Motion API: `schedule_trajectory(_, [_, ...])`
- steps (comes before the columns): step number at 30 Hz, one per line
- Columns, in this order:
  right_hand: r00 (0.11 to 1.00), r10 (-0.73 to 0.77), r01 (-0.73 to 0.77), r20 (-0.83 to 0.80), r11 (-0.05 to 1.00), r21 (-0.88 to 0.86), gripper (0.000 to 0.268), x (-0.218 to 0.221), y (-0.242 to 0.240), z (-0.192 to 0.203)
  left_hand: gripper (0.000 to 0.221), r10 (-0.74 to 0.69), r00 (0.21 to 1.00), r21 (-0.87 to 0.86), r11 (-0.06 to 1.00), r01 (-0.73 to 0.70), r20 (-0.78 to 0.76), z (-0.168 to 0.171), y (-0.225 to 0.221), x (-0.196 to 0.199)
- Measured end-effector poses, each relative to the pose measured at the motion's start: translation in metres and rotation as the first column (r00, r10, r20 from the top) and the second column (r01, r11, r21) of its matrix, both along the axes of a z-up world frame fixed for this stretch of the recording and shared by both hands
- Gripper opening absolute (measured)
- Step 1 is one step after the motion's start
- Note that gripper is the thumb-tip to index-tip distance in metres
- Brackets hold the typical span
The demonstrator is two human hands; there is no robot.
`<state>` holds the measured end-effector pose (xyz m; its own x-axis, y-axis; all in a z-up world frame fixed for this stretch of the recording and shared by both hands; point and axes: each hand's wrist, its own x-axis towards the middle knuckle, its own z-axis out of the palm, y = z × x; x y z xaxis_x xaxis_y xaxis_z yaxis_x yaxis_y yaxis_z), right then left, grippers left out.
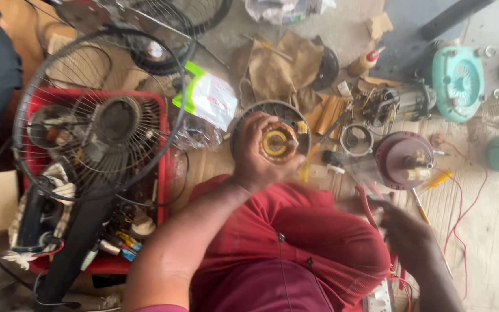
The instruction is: The person sits on the floor and works on a disassembled electric motor. They use a screwdriver to adjust components inside the stator, then insert a metal shaft and a plastic part into the assembly. The person also uses a file to smooth the end of the metal shaft.
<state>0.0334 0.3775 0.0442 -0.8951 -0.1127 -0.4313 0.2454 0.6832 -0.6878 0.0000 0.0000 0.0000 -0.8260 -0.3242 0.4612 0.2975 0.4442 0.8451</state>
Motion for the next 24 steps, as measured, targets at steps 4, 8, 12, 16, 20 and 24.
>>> schedule_trajectory(4, [0.690,0.687,-0.381,-0.229,0.614,0.692,0.018,-0.042,-0.057,-0.023,0.080,-0.014,1.000,0.096,0.995,0.013,0.005,-0.004,0.005,0.005])
schedule_trajectory(8, [0.620,0.780,-0.239,0.083,0.087,0.967,0.005,-0.065,-0.115,-0.023,0.078,0.096,0.994,-0.024,0.995,-0.098,-0.060,-0.002,0.004,-0.001])
schedule_trajectory(12, [0.492,0.700,-0.530,-0.517,0.712,0.460,0.010,-0.077,-0.098,-0.011,0.077,0.013,1.000,0.075,0.997,-0.011,-0.027,-0.007,0.004,0.001])
schedule_trajectory(16, [0.381,0.783,-0.604,-0.492,0.613,0.509,0.020,-0.078,-0.113,0.003,0.077,0.035,0.997,0.011,0.999,-0.034,-0.068,-0.007,0.001,-0.001])
schedule_trajectory(20, [0.851,-0.457,0.487,0.258,0.506,-0.711,0.020,-0.062,-0.138,0.015,0.078,0.014,1.000,0.060,0.998,-0.012,-0.025,-0.013,0.006,0.002])
schedule_trajectory(24, [0.925,0.359,-0.351,-0.123,0.933,0.082,0.030,-0.041,-0.100,0.011,0.083,-0.030,0.997,0.088,0.995,0.037,-0.074,-0.012,0.004,-0.005])
